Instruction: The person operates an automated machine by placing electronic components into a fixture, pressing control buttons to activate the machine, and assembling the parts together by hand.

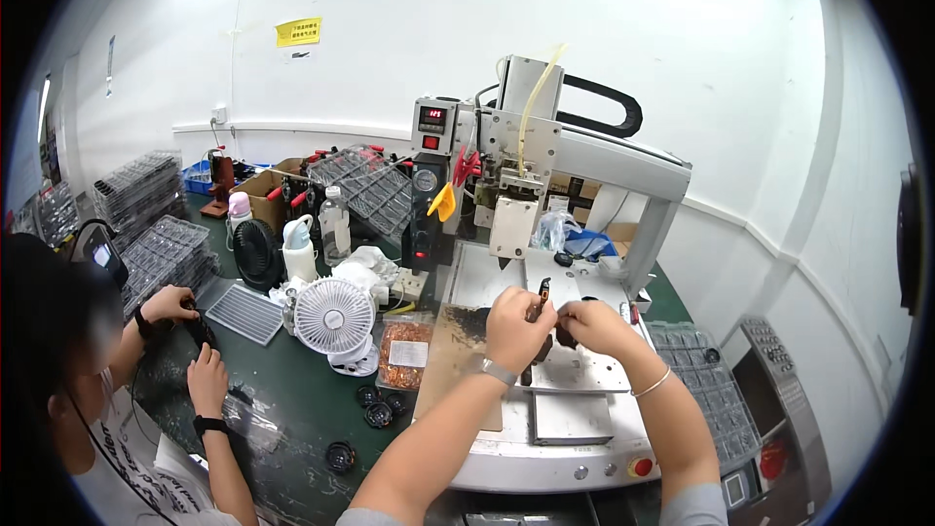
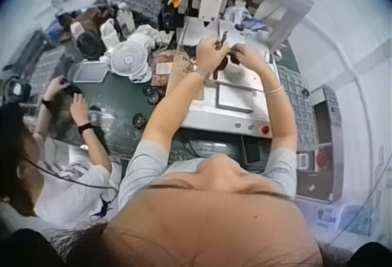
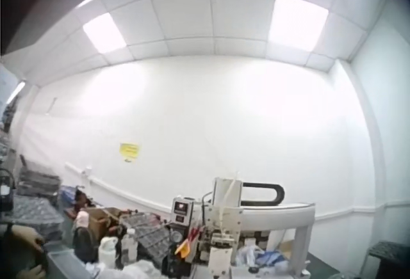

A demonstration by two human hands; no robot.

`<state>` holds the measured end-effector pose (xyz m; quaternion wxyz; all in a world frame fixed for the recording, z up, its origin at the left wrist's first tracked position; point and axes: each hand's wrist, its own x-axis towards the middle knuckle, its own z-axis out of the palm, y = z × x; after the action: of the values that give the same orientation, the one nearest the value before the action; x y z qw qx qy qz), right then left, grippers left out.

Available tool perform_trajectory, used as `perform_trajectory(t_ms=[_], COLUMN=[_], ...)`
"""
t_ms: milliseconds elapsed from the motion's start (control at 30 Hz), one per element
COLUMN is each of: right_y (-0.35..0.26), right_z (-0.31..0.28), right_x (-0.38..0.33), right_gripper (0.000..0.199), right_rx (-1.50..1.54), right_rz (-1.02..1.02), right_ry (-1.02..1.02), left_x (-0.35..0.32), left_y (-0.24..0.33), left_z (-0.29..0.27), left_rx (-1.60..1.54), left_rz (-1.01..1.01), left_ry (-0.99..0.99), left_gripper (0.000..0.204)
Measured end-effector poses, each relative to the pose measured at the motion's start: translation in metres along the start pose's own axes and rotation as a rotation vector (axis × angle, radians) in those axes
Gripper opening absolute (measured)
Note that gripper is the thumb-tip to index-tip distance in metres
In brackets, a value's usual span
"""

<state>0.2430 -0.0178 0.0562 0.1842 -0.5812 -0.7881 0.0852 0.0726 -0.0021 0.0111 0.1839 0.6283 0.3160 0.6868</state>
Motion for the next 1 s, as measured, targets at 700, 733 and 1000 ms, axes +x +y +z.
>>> perform_trajectory(t_ms=[700, 733, 1000], right_y=[-0.034, -0.031, -0.028], right_z=[0.061, 0.062, -0.023], right_x=[0.047, 0.055, -0.056], right_gripper=[0.051, 0.064, 0.054], right_rx=[-0.494, -0.360, -0.240], right_rz=[0.194, 0.281, -0.167], right_ry=[0.135, -0.044, 0.171], left_x=[-0.007, -0.008, -0.016], left_y=[0.010, 0.007, 0.008], left_z=[-0.017, -0.017, -0.041], left_rx=[0.007, -0.007, -0.041], left_rz=[0.147, 0.113, 0.084], left_ry=[0.157, 0.156, 0.127], left_gripper=[0.015, 0.016, 0.017])
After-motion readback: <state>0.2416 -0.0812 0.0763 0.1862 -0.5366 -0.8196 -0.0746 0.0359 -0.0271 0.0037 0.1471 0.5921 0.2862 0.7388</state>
